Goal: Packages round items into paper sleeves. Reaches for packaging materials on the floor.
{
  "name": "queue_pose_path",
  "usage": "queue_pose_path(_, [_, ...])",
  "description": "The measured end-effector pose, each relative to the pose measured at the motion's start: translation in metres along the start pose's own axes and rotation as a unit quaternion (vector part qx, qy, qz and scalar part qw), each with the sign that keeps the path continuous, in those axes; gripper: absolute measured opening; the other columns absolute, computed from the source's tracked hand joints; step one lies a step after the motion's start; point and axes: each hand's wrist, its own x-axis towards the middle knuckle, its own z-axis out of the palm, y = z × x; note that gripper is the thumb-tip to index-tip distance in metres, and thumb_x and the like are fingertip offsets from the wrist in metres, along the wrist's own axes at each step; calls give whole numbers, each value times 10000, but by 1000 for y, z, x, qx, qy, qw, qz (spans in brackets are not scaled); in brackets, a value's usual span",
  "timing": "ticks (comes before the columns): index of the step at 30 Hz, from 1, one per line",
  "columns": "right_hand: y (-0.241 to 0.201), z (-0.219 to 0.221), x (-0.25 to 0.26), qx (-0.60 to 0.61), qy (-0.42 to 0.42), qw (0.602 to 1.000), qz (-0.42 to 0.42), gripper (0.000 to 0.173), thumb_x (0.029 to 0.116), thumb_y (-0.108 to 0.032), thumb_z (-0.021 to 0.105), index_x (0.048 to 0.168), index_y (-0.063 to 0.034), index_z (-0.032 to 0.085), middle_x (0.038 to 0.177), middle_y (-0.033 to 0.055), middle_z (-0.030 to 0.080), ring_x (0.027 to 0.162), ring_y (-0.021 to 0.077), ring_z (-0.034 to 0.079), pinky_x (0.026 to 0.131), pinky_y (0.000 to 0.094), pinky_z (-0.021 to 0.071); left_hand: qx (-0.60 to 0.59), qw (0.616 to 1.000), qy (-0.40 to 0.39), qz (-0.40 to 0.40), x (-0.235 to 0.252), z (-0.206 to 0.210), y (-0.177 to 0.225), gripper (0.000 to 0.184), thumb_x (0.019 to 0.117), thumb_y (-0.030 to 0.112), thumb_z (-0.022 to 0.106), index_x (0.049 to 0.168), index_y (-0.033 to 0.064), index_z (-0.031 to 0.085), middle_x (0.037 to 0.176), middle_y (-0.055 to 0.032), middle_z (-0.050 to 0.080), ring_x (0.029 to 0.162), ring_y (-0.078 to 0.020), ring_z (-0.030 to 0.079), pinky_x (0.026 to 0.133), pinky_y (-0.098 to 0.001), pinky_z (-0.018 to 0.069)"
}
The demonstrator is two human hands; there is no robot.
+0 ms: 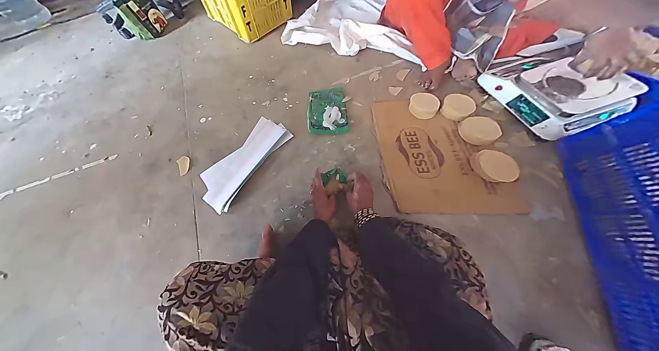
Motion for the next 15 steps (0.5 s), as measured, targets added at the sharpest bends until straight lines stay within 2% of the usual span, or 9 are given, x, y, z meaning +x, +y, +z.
queue_pose_path(2, [-1,-3,26,22,-3,1000,4,573,943,-193,741,1373,102,504,1413,298,535,1327,397,537,1131,485,428,7,1000,-20,-2,2,-5,0,889,859,-7,712,1600,-27,222,1605,-272,343,1473,-426,364,1219,-510,304])
queue_pose_path(3, [-5,-3,38,15,-13,1000,-9,526,947,-170,734,1351,101,531,1387,290,565,1311,387,554,1133,480,427,12,1000,-27,1,3,-7,-1,889,860,1,716,1604,-10,229,1601,-262,358,1466,-419,379,1213,-514,316])
queue_pose_path(5, [-19,-8,52,-40,-59,997,-38,324,982,-66,626,1282,54,611,1300,239,646,1252,353,611,1101,489,450,21,999,-40,10,6,-9,-2,895,855,-2,718,1607,9,233,1578,-245,403,1452,-406,404,1203,-517,331])
queue_pose_path(6, [-23,-11,56,-57,-76,994,-53,285,982,-22,588,1256,39,637,1283,227,658,1242,348,618,1094,496,452,30,998,-47,13,7,-9,-1,881,857,-1,716,1603,13,247,1575,-241,409,1451,-407,404,1200,-523,333])
queue_pose_path(8, [-23,-11,53,-60,-77,991,-86,263,973,20,560,1212,42,666,1253,236,663,1215,360,624,1078,500,457,52,997,-52,16,7,-8,-2,765,853,-19,704,1547,17,385,1561,-254,412,1448,-427,391,1189,-542,340])
queue_pose_path(9, [-22,-11,50,-64,-69,990,-106,274,975,28,540,1212,37,678,1265,240,659,1227,366,619,1085,502,455,58,997,-45,23,7,-6,-2,689,838,-38,700,1488,17,479,1549,-267,418,1441,-444,388,1179,-557,344])
queue_pose_path(11, [-14,-8,40,-92,-66,981,-156,330,982,43,500,1250,24,691,1339,249,635,1319,385,566,1141,507,412,65,996,-51,31,6,-5,-3,598,843,-58,682,1425,12,563,1578,-284,372,1462,-466,351,1195,-564,312])
queue_pose_path(13, [-4,-1,29,-150,-76,966,-196,363,982,32,491,1293,8,676,1404,236,602,1386,384,509,1188,497,366,68,996,-58,31,2,-6,-2,574,837,-79,668,1399,-5,581,1590,-295,345,1465,-476,344,1190,-560,327])
queue_pose_path(15, [-2,4,15,-203,-103,952,-207,408,1007,22,460,1389,18,604,1503,238,525,1451,414,432,1203,561,298,59,997,-42,31,-1,-6,0,557,825,-106,665,1371,-71,564,1562,-331,351,1449,-465,375,1177,-507,374])
